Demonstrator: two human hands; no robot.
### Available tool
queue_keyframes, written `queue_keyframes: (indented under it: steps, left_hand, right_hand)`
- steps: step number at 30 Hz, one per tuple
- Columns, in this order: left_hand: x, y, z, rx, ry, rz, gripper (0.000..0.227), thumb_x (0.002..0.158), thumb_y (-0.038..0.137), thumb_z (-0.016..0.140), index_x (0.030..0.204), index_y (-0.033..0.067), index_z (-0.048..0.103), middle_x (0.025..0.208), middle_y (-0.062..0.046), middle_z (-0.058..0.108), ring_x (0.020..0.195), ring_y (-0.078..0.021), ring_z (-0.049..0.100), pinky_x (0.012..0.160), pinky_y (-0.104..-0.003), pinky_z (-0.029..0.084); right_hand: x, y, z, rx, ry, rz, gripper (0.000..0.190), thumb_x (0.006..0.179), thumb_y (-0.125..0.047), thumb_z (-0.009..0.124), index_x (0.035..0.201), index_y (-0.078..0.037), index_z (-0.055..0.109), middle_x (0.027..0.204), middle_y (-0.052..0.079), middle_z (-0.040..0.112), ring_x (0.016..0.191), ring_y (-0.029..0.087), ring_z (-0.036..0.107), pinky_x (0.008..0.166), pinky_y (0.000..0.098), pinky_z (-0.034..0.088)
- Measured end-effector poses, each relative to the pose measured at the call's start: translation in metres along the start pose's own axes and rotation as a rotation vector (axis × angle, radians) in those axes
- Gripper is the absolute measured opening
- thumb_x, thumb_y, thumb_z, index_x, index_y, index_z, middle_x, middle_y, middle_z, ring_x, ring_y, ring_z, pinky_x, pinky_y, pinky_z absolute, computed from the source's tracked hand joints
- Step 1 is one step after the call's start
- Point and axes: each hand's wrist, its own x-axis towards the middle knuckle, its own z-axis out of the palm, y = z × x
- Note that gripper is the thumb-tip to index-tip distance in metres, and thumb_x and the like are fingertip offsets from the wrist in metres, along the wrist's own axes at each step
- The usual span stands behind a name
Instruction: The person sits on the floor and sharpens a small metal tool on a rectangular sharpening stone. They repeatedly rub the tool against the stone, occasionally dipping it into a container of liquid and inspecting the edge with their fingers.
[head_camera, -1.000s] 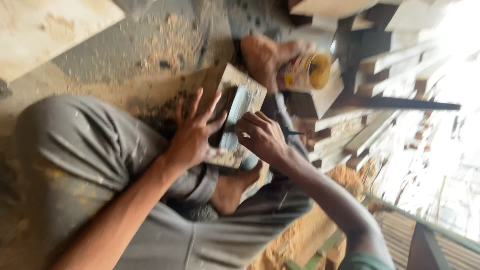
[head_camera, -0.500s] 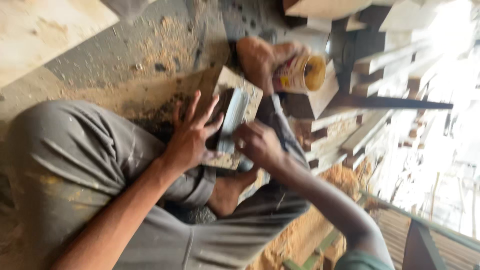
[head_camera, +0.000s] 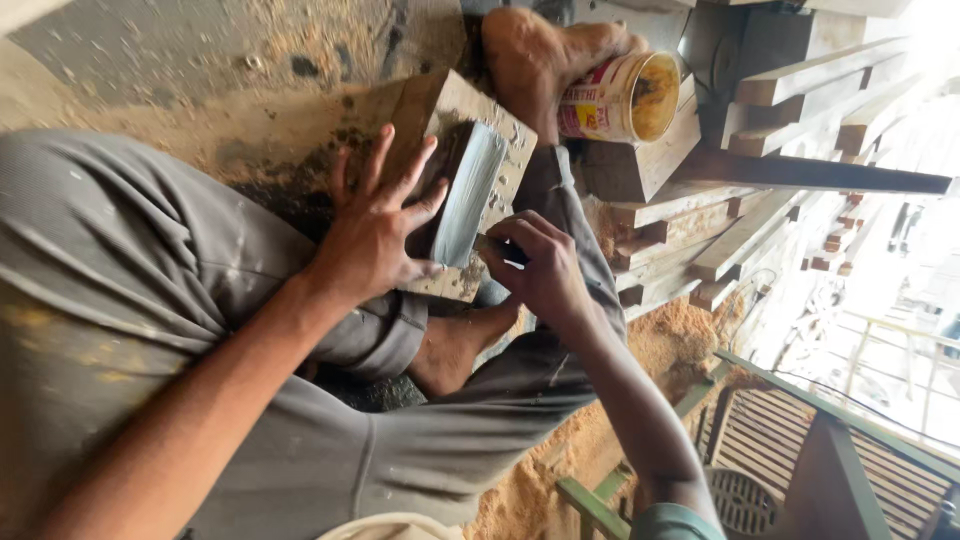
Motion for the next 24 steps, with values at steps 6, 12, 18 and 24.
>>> queue_keyframes:
  steps: [6,12,18,24]
  left_hand:
    - [-0.006,-0.002,0.004,-0.022,0.007,0.006,0.096,0.056,0.057,0.094,0.137,0.0113,0.069,0.174,-0.013,0.019,0.158,-0.0422,0.005,0.121,-0.073,-0.001]
    - [-0.01,-0.001,0.001,-0.031,0.045,0.029,0.093,0.064,0.061,0.091,0.14,0.0116,0.071,0.177,-0.012,0.022,0.161,-0.0395,0.005,0.123,-0.071,0.0]
    - [-0.012,0.001,-0.004,-0.117,0.068,0.044,0.09,0.072,0.059,0.09,0.142,0.0065,0.069,0.178,-0.014,0.02,0.161,-0.0398,0.005,0.125,-0.069,-0.001]
    - [-0.016,-0.002,0.005,-0.065,0.108,0.057,0.088,0.073,0.055,0.093,0.141,0.0056,0.069,0.179,-0.012,0.019,0.162,-0.0388,0.006,0.126,-0.068,0.0]
  right_hand:
    - [-0.021,0.006,0.017,0.043,-0.016,0.053,0.021,0.087,-0.004,0.08,0.107,-0.002,0.072,0.103,0.01,0.069,0.089,0.023,0.075,0.079,0.0312,0.062]
    - [-0.018,0.007,0.022,-0.061,-0.008,-0.043,0.022,0.087,-0.001,0.082,0.106,-0.001,0.071,0.103,0.011,0.068,0.091,0.024,0.073,0.08,0.0328,0.06]
    - [-0.018,0.002,0.022,-0.046,-0.022,-0.013,0.022,0.088,0.0,0.081,0.108,-0.001,0.07,0.104,0.012,0.068,0.091,0.023,0.074,0.08,0.0325,0.061]
    - [-0.015,-0.004,0.022,-0.122,-0.043,-0.032,0.022,0.088,-0.002,0.081,0.107,0.0,0.07,0.104,0.013,0.067,0.094,0.026,0.072,0.082,0.0348,0.06]
